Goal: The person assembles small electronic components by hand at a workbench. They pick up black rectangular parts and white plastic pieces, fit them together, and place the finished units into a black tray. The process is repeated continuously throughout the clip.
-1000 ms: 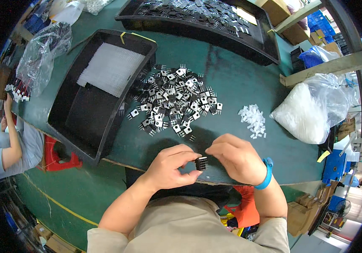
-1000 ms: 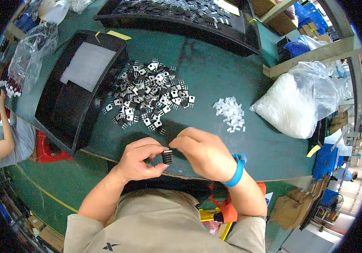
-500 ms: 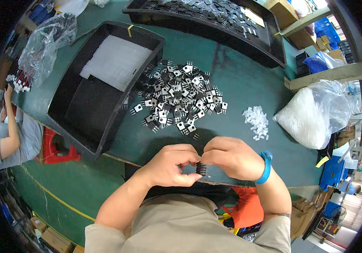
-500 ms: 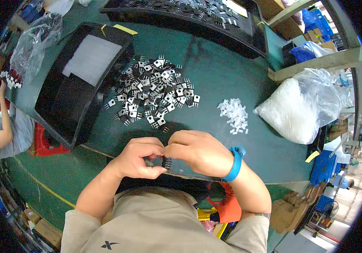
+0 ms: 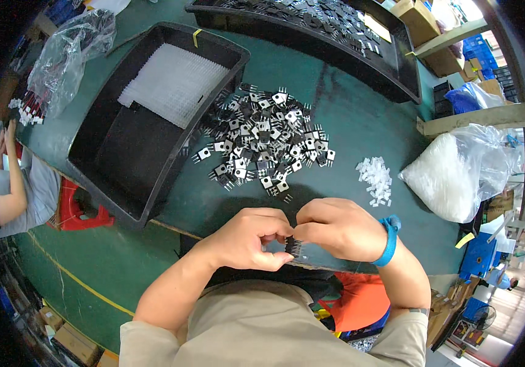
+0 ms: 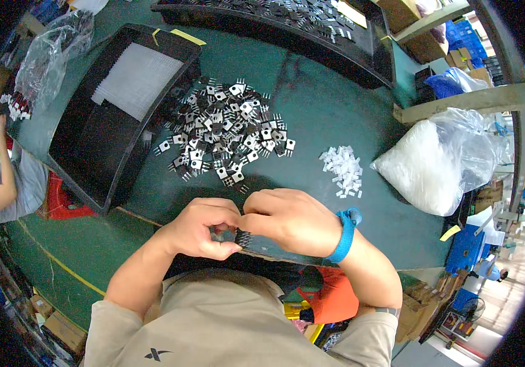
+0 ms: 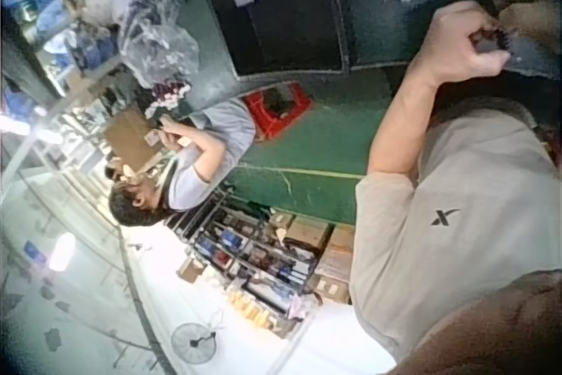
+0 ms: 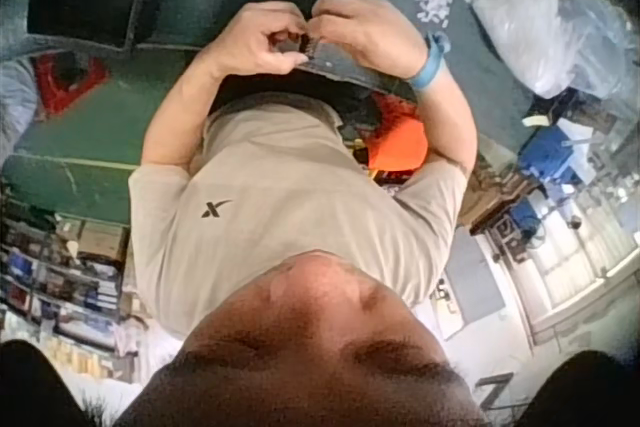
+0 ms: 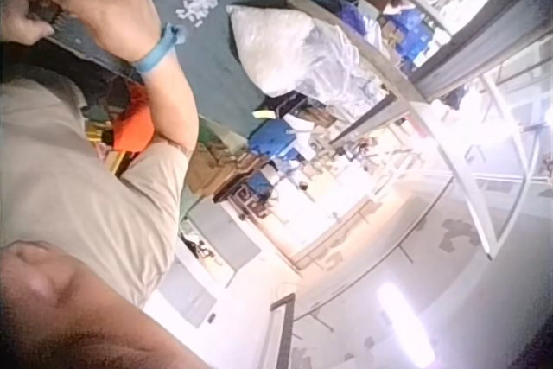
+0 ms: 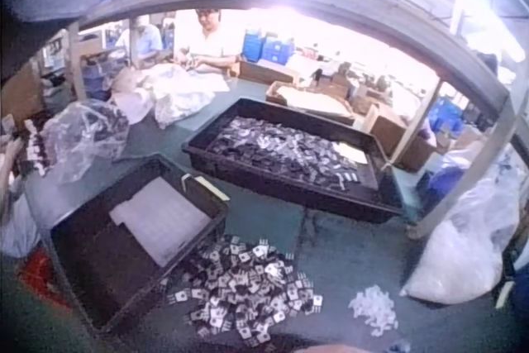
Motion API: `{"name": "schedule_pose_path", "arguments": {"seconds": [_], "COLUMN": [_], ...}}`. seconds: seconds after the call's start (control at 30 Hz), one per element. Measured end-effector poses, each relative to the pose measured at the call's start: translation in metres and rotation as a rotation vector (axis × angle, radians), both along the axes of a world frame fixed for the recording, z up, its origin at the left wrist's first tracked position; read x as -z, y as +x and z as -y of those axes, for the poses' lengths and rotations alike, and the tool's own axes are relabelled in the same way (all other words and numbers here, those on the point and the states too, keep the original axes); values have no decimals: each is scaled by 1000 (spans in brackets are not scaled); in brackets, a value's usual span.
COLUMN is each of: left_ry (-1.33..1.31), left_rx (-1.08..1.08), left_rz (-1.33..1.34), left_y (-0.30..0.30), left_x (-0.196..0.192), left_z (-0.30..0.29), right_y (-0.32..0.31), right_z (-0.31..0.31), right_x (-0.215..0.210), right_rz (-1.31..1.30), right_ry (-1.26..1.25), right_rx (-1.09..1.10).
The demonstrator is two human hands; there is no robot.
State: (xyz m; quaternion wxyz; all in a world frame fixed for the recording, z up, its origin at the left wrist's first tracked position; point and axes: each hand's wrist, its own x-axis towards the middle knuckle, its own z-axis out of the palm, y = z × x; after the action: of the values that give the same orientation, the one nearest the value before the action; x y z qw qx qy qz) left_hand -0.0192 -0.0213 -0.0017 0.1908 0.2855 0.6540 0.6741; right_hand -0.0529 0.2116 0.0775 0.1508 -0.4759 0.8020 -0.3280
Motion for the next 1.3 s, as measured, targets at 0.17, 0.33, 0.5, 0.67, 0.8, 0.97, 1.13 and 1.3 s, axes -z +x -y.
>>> {"name": "schedule_pose_path", "arguments": {"seconds": [0.17,0.33,0.5,0.67,0.8,0.97,1.13,1.3], "left_ry": [-20,-23,-38,-55,-18,-43,-41,-51], "left_rx": [16,30,21,-74,-63,-91,-166,-169], "left_rz": [44,38,31,22,-8,-19,-42,-85], "left_y": [1,-3,-1,1,-2,-2,-2,-2], "left_x": [-1,-3,-5,-5,-17,-13,-3,-2], "left_z": [3,-1,2,-6,-29,-67,-85,-83], "right_y": [2,11,27,31,28,22,30,46], "right_z": [-6,-12,-15,-83,-102,-106,-90,-73], "right_x": [-4,4,17,30,45,48,40,23], "right_rz": [-24,12,49,-155,-263,-254,-177,84], "right_ry": [24,3,-37,216,219,293,125,-176], "right_rx": [137,123,350,994,1036,933,879,862]}}
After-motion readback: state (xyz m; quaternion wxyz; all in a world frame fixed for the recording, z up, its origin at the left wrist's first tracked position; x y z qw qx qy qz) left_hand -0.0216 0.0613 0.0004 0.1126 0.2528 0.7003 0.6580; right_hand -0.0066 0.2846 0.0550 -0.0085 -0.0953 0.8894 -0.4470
